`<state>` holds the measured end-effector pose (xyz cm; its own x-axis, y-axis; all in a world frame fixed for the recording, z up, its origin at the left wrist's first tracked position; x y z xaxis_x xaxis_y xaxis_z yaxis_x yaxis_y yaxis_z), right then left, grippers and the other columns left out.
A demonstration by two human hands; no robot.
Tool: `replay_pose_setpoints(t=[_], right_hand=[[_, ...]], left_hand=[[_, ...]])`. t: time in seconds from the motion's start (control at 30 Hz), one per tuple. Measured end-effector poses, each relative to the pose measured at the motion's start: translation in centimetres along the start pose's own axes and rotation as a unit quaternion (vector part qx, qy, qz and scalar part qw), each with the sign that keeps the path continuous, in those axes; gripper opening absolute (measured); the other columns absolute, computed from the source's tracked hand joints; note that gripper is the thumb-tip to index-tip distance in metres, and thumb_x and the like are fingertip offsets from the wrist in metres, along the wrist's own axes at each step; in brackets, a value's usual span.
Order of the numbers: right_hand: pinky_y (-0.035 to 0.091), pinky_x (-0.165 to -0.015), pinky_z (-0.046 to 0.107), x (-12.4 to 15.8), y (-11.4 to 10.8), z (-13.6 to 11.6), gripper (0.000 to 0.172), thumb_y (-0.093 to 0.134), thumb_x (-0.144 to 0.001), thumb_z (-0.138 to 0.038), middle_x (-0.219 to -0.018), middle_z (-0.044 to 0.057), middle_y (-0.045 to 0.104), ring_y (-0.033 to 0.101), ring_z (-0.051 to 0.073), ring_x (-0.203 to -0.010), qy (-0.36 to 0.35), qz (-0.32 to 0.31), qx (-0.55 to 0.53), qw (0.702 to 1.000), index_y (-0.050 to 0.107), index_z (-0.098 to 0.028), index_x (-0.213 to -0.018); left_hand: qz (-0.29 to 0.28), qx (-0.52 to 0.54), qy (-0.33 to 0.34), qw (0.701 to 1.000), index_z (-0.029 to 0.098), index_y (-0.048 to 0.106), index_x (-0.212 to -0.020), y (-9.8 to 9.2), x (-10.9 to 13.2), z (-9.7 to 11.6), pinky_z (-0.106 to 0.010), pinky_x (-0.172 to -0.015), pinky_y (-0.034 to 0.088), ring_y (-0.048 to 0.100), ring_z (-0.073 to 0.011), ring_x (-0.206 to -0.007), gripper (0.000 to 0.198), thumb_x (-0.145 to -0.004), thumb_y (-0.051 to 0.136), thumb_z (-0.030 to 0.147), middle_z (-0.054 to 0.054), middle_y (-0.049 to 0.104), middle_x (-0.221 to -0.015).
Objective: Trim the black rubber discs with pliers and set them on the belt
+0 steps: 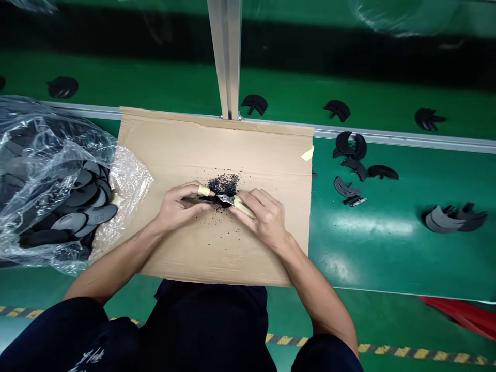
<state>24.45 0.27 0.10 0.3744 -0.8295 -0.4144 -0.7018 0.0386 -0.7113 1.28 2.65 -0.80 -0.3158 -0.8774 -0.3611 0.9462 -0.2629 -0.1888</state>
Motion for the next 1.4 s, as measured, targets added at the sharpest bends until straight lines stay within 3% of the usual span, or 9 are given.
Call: replay_pose_setpoints(t=[0.2,0.33,0.47,0.7,0.8,0.93,1.03,1.23,1.4], right_hand=[[0.043,-0.066,0.036,-0.3,0.0,-0.3,0.028,0.064,-0.099,-0.04,-0.089,0.007,0.07,0.057,0.022,-0.078,-0.036,0.01,0.173,0.984,0.068,-0.023,-0.121],[0.04,-0.065,0.036,-0.3,-0.1,-0.5,0.029,0.067,-0.097,-0.041,-0.091,0.008,0.071,0.056,0.022,-0.079,-0.026,0.015,0.186,0.982,0.068,-0.024,-0.12],[0.046,-0.069,0.037,-0.3,-0.2,-0.2,0.027,0.068,-0.096,-0.04,-0.092,0.007,0.07,0.059,0.023,-0.081,0.032,0.03,0.083,0.996,0.068,-0.024,-0.118],[0.052,-0.065,0.032,-0.1,1.0,-1.3,0.026,0.072,-0.092,-0.034,-0.104,0.008,0.072,0.067,0.021,-0.085,0.099,0.029,-0.153,0.983,0.065,-0.023,-0.114],[0.052,-0.064,0.032,0.1,1.0,-1.5,0.018,0.066,-0.094,-0.021,-0.097,0.007,0.073,0.066,0.019,-0.079,0.039,0.053,-0.137,0.988,0.065,-0.023,-0.112],[0.051,-0.064,0.034,0.4,0.6,-1.8,0.024,0.066,-0.092,-0.014,-0.093,0.007,0.075,0.067,0.02,-0.077,-0.094,0.07,-0.063,0.991,0.064,-0.021,-0.115],[0.052,-0.065,0.035,0.4,0.4,-1.8,0.028,0.065,-0.092,-0.015,-0.095,0.008,0.075,0.068,0.02,-0.079,-0.112,0.058,-0.075,0.989,0.062,-0.021,-0.119],[0.049,-0.067,0.037,-0.1,-0.3,-0.1,0.027,0.06,-0.092,-0.015,-0.094,0.009,0.073,0.063,0.022,-0.078,-0.033,0.066,-0.004,0.997,0.062,-0.021,-0.119],[0.048,-0.068,0.036,0.0,0.1,0.3,0.027,0.058,-0.093,-0.017,-0.1,0.01,0.073,0.061,0.022,-0.079,-0.042,0.014,0.0,0.999,0.062,-0.02,-0.12]], left_hand=[[-0.048,-0.057,0.043,0.996,0.02,0.077,-0.113,0.2,0.0,0.3,-0.029,-0.077,0.057,0.07,-0.0165,-0.085,0.025,-0.091,0.076,0.031,-0.008,0.076,-0.095],[-0.019,-0.119,0.04,0.992,0.019,0.077,-0.113,0.4,0.0,0.1,-0.032,-0.08,0.055,0.068,-0.018,-0.088,0.023,-0.093,0.073,0.032,-0.008,0.077,-0.096],[0.044,-0.131,0.025,0.99,0.02,0.079,-0.104,-0.1,-0.1,0.1,-0.034,-0.081,0.054,0.066,-0.0184,-0.086,0.021,-0.089,0.079,0.035,-0.006,0.078,-0.094],[0.065,0.065,-0.063,0.994,0.017,0.074,-0.1,1.0,0.6,0.1,-0.027,-0.08,0.06,0.074,-0.016,-0.088,0.024,-0.085,0.083,0.033,-0.006,0.079,-0.097],[0.031,0.055,-0.038,0.997,0.016,0.071,-0.102,1.5,0.9,0.3,-0.028,-0.083,0.062,0.076,-0.0167,-0.091,0.022,-0.087,0.081,0.03,-0.007,0.078,-0.098],[-0.013,-0.108,0.059,0.992,0.017,0.071,-0.112,1.3,1.1,0.3,-0.032,-0.081,0.061,0.073,-0.0175,-0.09,0.019,-0.094,0.072,0.021,-0.007,0.077,-0.098],[-0.037,-0.163,0.095,0.981,0.018,0.071,-0.117,1.2,1.2,0.2,-0.033,-0.082,0.06,0.071,-0.0182,-0.094,0.021,-0.098,0.063,0.015,-0.009,0.075,-0.104],[-0.005,-0.036,0.035,0.999,0.018,0.074,-0.103,0.8,0.9,0.5,-0.032,-0.087,0.061,0.072,-0.0183,-0.099,0.01,-0.093,0.072,0.016,-0.009,0.075,-0.102],[0.007,0.053,-0.004,0.999,0.017,0.075,-0.098,1.0,1.2,0.4,-0.031,-0.088,0.061,0.073,-0.0179,-0.098,0.007,-0.092,0.074,0.017,-0.01,0.076,-0.104]])
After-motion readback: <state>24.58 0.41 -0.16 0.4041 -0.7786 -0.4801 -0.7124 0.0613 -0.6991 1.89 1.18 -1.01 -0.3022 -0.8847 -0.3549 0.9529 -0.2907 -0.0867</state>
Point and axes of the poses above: each hand's wrist, its own x-axis away from the middle knuckle, its own y-axis out of the palm, z = x × y, the point moved 2 cm from there along -x, towards the middle knuckle
